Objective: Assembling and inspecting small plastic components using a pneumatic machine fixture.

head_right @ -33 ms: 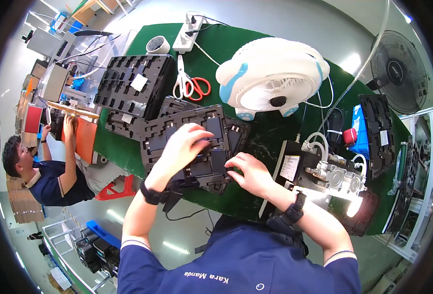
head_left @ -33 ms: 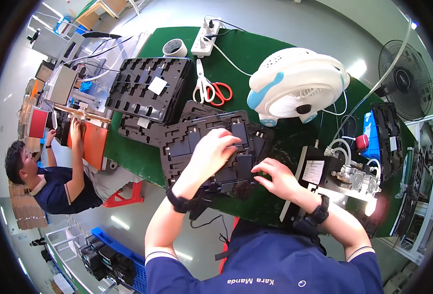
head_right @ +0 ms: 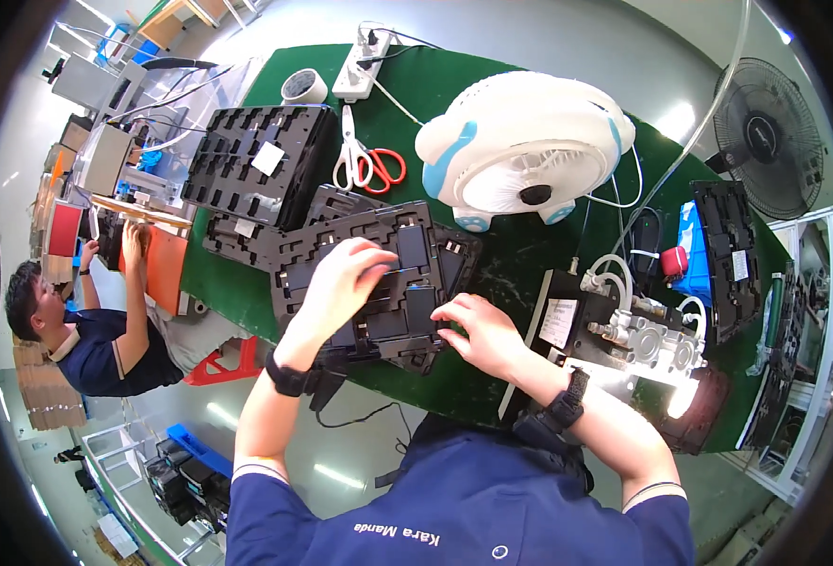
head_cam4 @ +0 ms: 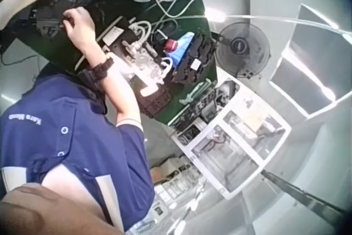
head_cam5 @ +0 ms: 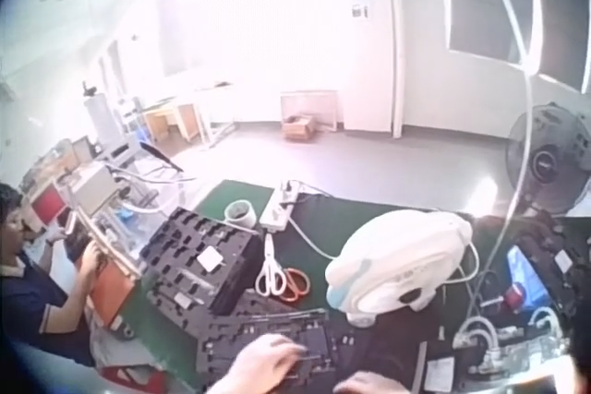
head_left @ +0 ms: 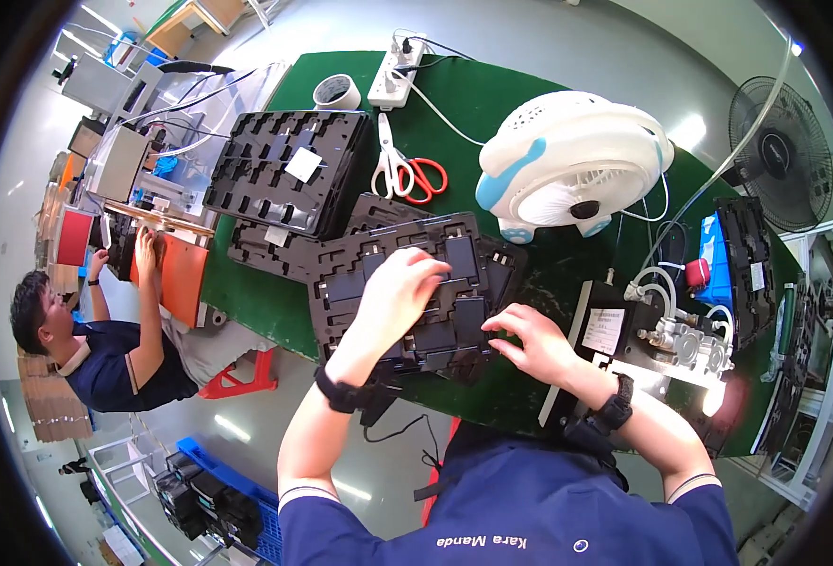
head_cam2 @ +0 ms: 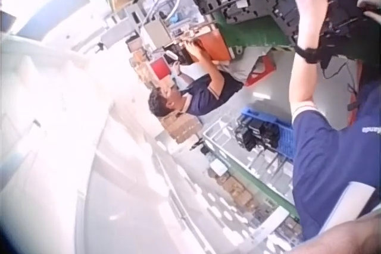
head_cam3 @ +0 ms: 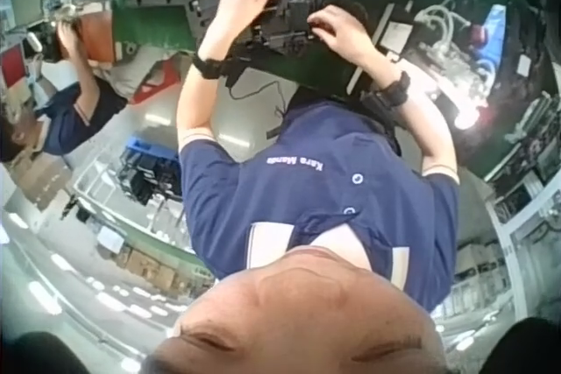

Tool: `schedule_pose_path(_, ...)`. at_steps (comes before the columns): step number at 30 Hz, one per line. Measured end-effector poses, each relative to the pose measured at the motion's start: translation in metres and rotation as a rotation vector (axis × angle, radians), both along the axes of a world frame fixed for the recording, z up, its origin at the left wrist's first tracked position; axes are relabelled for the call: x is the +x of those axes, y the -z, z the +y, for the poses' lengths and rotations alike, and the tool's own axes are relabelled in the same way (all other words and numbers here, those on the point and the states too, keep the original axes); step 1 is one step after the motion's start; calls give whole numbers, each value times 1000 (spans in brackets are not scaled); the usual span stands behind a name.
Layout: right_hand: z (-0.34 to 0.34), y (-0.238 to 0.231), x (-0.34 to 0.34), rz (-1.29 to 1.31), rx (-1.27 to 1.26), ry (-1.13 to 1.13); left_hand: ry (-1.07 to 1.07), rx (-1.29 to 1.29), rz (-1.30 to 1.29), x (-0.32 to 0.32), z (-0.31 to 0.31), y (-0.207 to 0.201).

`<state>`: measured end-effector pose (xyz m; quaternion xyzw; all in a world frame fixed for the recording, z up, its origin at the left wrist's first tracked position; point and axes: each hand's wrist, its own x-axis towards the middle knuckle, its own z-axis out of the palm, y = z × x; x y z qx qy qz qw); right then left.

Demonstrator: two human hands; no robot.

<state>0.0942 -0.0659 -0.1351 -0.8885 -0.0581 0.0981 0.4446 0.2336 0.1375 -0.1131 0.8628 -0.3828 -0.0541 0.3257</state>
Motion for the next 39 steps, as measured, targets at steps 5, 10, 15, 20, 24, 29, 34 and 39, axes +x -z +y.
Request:
schedule_pose_path(5, 1, 5, 4, -127, -133, -67, -54, 53, -76, -33, 27, 2)
schedule_pose_path(10, 5, 2, 10, -180, -220, -147, 151, 329, -122, -82, 25, 19)
schedule_pose_path(15, 6, 1, 14, -193, -385, -87, 198, 391, -115, -94, 31, 31)
schedule_pose_path(20, 10, 3, 8, -234, -344, -72, 184, 383, -87, -98, 29, 27)
schedule_pose_path(24, 6, 2, 10, -308, -284, 40, 190, 325, -107, -87, 14, 25)
schedule_pose_path(29, 5, 2, 10, -277, -278, 39, 180, 336, -104, -84, 8, 33)
schedule_pose_path(34, 2, 6, 9, -185, -232, 139, 177, 289, -105, -83, 12, 28)
schedule_pose_path(39, 1, 1, 11, -141, -178, 119, -219, -8, -165, -74, 50, 17)
